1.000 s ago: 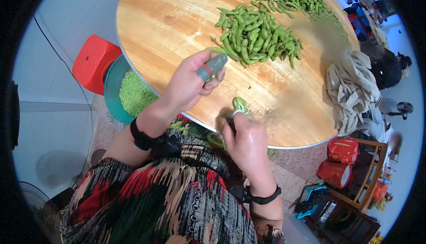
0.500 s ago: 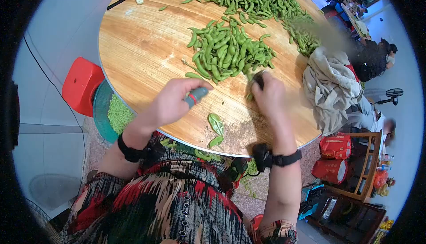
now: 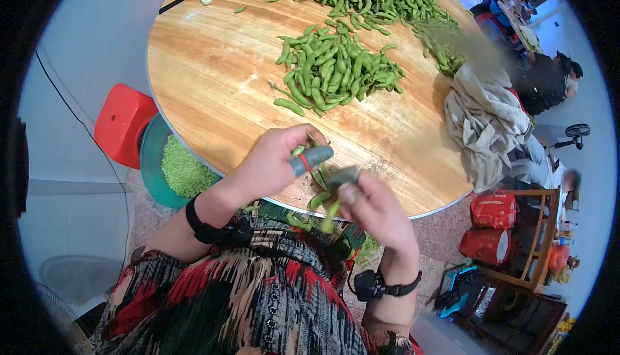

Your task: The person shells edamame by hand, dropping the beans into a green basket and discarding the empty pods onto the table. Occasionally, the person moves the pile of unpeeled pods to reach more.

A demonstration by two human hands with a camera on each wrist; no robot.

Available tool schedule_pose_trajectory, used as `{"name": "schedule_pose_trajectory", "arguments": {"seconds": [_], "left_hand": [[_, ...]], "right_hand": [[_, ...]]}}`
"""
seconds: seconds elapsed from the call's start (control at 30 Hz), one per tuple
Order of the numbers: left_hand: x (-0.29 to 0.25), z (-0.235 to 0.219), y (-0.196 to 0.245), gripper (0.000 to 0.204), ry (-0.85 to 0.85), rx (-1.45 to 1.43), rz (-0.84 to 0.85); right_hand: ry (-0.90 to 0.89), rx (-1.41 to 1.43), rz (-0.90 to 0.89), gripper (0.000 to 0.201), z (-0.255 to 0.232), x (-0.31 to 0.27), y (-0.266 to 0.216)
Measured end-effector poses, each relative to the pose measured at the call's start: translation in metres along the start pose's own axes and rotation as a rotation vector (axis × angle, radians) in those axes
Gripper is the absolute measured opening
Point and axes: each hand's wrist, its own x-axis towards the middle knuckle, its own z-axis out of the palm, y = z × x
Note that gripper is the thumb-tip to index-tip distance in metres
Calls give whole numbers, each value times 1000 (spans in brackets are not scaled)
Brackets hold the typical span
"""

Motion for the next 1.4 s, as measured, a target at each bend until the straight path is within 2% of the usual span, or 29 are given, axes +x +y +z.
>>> {"name": "schedule_pose_trajectory", "arguments": {"seconds": [0.03, 0.07, 0.13, 0.17, 0.2, 0.27, 0.33, 0.43, 0.5, 0.63, 0.73, 0.8, 0.83, 0.93, 1.03, 1.1, 1.13, 1.2, 1.3, 1.4], "left_hand": [[0, -2, -2, 15, 4, -304, -169], [-1, -3, -2, 15, 5, -303, -176], [-1, -6, -1, 14, -89, -565, -321], [-1, -5, 3, 13, -97, -723, -394], [-2, -3, 2, 13, -95, -720, -394], [-2, 2, 0, 14, -123, -792, -369], [-1, 2, 10, 14, -122, -785, -391], [0, 3, 9, 13, -67, -817, -340], [1, 5, 0, 12, -39, -575, -256], [1, 5, 0, 11, -39, -573, -194], [0, 4, 4, 10, -16, -728, -257], [-1, 1, 6, 10, -143, -983, -301], [-1, 0, 7, 10, -139, -984, -300], [0, 1, 9, 10, -108, -948, -303], [2, 6, 1, 10, -76, -947, -264], [5, 7, -2, 11, 16, -704, -149], [4, 6, 2, 11, 17, -704, -149], [2, 3, 11, 10, -76, -918, -314], [4, 5, 12, 11, -26, -815, -288], [4, 8, 14, 13, -34, -839, -314]], "right_hand": [[-38, -236, -3, 21, 6, -4, 1], [-42, -231, 0, 21, 11, -5, 2], [-38, -170, 4, 22, 22, -6, 2], [-43, 47, 73, 23, 25, -6, -7], [-45, 49, 72, 23, 24, -4, -6], [84, 191, 1, 25, 23, -1, 0], [92, 237, 13, 25, 26, 0, -1], [45, 399, 31, 24, 27, 5, 2], [74, 480, 53, 22, 29, 8, 2], [74, 474, 49, 21, 33, 11, 2], [89, 372, -34, 18, 32, 11, 12], [86, 325, -71, 19, 35, 10, 9], [84, 323, -70, 19, 37, 10, 8], [125, 479, -41, 21, 39, 10, 6], [47, 584, -3, 21, 34, 9, 6], [41, 644, -12, 21, 33, 10, 9], [40, 644, -12, 21, 33, 10, 9], [94, 625, 7, 19, 35, 11, 9], [93, 622, 3, 18, 33, 13, 11], [110, 642, 22, 16, 35, 15, 7]]}}
